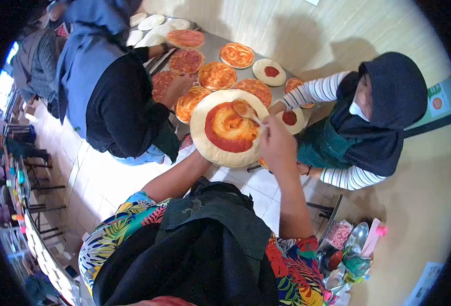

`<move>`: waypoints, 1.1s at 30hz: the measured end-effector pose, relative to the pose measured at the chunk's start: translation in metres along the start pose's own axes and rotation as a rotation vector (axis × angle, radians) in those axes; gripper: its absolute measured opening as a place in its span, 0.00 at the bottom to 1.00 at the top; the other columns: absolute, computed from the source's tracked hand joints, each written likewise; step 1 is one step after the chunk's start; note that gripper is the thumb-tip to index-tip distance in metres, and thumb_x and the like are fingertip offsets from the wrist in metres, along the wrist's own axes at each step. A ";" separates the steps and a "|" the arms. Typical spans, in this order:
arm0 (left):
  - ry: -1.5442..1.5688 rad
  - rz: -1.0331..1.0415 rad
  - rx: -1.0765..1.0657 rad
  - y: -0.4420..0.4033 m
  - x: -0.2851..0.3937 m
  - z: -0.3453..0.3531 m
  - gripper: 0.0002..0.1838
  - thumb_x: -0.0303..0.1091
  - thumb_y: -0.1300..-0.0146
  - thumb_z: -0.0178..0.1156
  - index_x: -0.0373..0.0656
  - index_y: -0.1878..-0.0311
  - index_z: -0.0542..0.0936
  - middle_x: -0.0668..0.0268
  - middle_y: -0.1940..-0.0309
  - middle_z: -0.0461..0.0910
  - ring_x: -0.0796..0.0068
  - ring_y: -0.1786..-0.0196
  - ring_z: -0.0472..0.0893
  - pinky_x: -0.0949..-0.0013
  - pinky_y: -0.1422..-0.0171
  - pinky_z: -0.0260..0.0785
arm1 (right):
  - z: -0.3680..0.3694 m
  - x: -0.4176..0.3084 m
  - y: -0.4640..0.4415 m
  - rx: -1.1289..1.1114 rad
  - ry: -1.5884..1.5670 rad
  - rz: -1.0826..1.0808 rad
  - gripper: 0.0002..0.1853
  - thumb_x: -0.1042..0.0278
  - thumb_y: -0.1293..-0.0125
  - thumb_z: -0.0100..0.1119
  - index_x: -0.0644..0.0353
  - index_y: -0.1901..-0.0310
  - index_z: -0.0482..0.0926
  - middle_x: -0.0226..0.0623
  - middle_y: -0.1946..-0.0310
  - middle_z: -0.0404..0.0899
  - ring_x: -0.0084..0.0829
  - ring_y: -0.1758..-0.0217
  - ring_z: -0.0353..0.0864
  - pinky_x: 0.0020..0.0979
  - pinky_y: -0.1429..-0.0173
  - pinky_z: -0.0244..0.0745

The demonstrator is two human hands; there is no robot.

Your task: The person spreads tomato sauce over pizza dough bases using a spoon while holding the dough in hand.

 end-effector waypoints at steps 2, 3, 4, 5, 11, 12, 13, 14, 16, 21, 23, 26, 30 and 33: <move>-0.014 0.084 -0.014 0.010 -0.001 0.013 0.32 0.56 0.26 0.48 0.45 0.28 0.65 0.52 0.30 0.69 0.53 0.31 0.72 0.46 0.26 0.65 | 0.013 -0.019 -0.001 -0.110 -0.165 0.003 0.06 0.73 0.37 0.57 0.59 0.59 0.77 0.46 0.66 0.81 0.49 0.65 0.83 0.44 0.61 0.76; -0.015 0.143 -0.027 0.016 0.002 0.022 0.32 0.56 0.26 0.48 0.45 0.28 0.66 0.52 0.31 0.69 0.53 0.31 0.72 0.46 0.26 0.65 | 0.007 -0.026 -0.001 -0.128 -0.181 -0.012 0.06 0.73 0.37 0.57 0.59 0.59 0.77 0.46 0.66 0.81 0.49 0.65 0.83 0.44 0.61 0.76; -0.053 0.165 0.003 0.020 0.003 0.030 0.31 0.55 0.26 0.48 0.45 0.28 0.66 0.52 0.31 0.70 0.53 0.31 0.72 0.46 0.26 0.66 | 0.003 -0.035 0.000 -0.182 -0.195 -0.071 0.05 0.73 0.37 0.57 0.59 0.59 0.77 0.46 0.66 0.81 0.48 0.65 0.83 0.44 0.61 0.76; -0.021 0.154 -0.030 0.027 0.044 -0.006 0.31 0.55 0.26 0.48 0.45 0.28 0.66 0.52 0.31 0.70 0.53 0.31 0.72 0.46 0.26 0.66 | 0.051 -0.043 -0.006 -0.219 -0.144 -0.120 0.05 0.74 0.37 0.57 0.59 0.60 0.77 0.45 0.67 0.80 0.48 0.65 0.83 0.43 0.61 0.76; 0.019 0.131 -0.031 0.025 0.029 -0.001 0.30 0.54 0.25 0.46 0.46 0.27 0.65 0.52 0.30 0.68 0.53 0.31 0.72 0.45 0.27 0.66 | 0.012 -0.014 -0.033 -0.051 -0.034 -0.190 0.06 0.75 0.38 0.57 0.59 0.59 0.77 0.43 0.68 0.81 0.47 0.68 0.83 0.41 0.63 0.75; 0.045 0.111 -0.049 0.030 0.052 -0.013 0.30 0.54 0.25 0.46 0.46 0.27 0.65 0.52 0.30 0.68 0.53 0.31 0.72 0.45 0.27 0.66 | 0.057 -0.017 -0.044 -0.106 -0.077 -0.095 0.05 0.75 0.37 0.57 0.59 0.59 0.76 0.43 0.68 0.81 0.46 0.68 0.83 0.41 0.63 0.75; 0.061 0.145 -0.057 0.028 0.057 -0.013 0.30 0.55 0.25 0.45 0.46 0.27 0.65 0.52 0.30 0.68 0.53 0.31 0.72 0.44 0.26 0.65 | 0.073 -0.014 -0.046 -0.161 -0.155 -0.010 0.05 0.75 0.36 0.57 0.59 0.59 0.76 0.42 0.69 0.81 0.46 0.68 0.83 0.42 0.64 0.75; 0.075 0.181 -0.063 0.026 0.062 -0.013 0.31 0.55 0.24 0.44 0.46 0.27 0.65 0.52 0.30 0.68 0.53 0.31 0.72 0.44 0.26 0.64 | 0.086 -0.022 -0.043 -0.248 -0.166 -0.033 0.04 0.77 0.33 0.55 0.62 0.58 0.77 0.43 0.67 0.81 0.33 0.66 0.83 0.32 0.61 0.77; 0.049 0.209 -0.048 0.026 0.066 -0.014 0.31 0.55 0.24 0.44 0.46 0.27 0.65 0.52 0.30 0.68 0.53 0.31 0.72 0.44 0.25 0.64 | 0.079 -0.029 -0.038 -0.269 -0.260 -0.078 0.05 0.76 0.35 0.56 0.61 0.58 0.77 0.42 0.67 0.82 0.36 0.65 0.85 0.34 0.59 0.78; 0.013 0.205 -0.062 0.027 0.067 -0.008 0.31 0.55 0.25 0.47 0.44 0.29 0.66 0.52 0.32 0.71 0.54 0.33 0.74 0.45 0.28 0.68 | 0.050 -0.015 -0.034 -0.338 -0.383 -0.120 0.06 0.74 0.37 0.58 0.61 0.59 0.78 0.42 0.66 0.83 0.37 0.62 0.87 0.33 0.54 0.80; 0.016 0.214 -0.059 0.026 0.059 0.000 0.30 0.54 0.26 0.49 0.44 0.30 0.67 0.52 0.33 0.72 0.54 0.34 0.75 0.46 0.31 0.70 | 0.052 -0.032 -0.025 -0.432 -0.339 -0.263 0.07 0.81 0.36 0.56 0.65 0.57 0.77 0.40 0.65 0.82 0.28 0.60 0.85 0.30 0.55 0.79; 0.030 0.154 -0.021 0.021 0.042 0.002 0.30 0.54 0.26 0.49 0.44 0.30 0.67 0.52 0.34 0.72 0.54 0.34 0.76 0.46 0.31 0.71 | 0.058 -0.055 -0.039 -0.334 -0.296 -0.252 0.06 0.80 0.36 0.57 0.65 0.57 0.78 0.42 0.65 0.82 0.29 0.60 0.85 0.30 0.55 0.79; 0.014 0.153 0.019 0.027 0.033 0.004 0.29 0.53 0.26 0.50 0.44 0.30 0.67 0.52 0.34 0.73 0.55 0.35 0.76 0.46 0.31 0.71 | 0.037 -0.046 -0.049 -0.094 -0.254 -0.210 0.05 0.75 0.37 0.58 0.61 0.60 0.78 0.43 0.65 0.83 0.38 0.64 0.86 0.35 0.59 0.78; -0.002 0.161 0.008 0.026 0.041 0.002 0.28 0.51 0.25 0.49 0.44 0.30 0.67 0.53 0.34 0.73 0.55 0.35 0.76 0.48 0.31 0.72 | 0.040 -0.022 -0.032 -0.186 -0.219 -0.046 0.05 0.75 0.35 0.57 0.61 0.59 0.78 0.44 0.66 0.82 0.37 0.63 0.86 0.34 0.59 0.78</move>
Point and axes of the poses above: each hand's wrist, its own y-axis away from the middle knuckle, its own z-axis out of the palm, x = y × z, the point moved 10 cm from there along -y, towards the middle knuckle
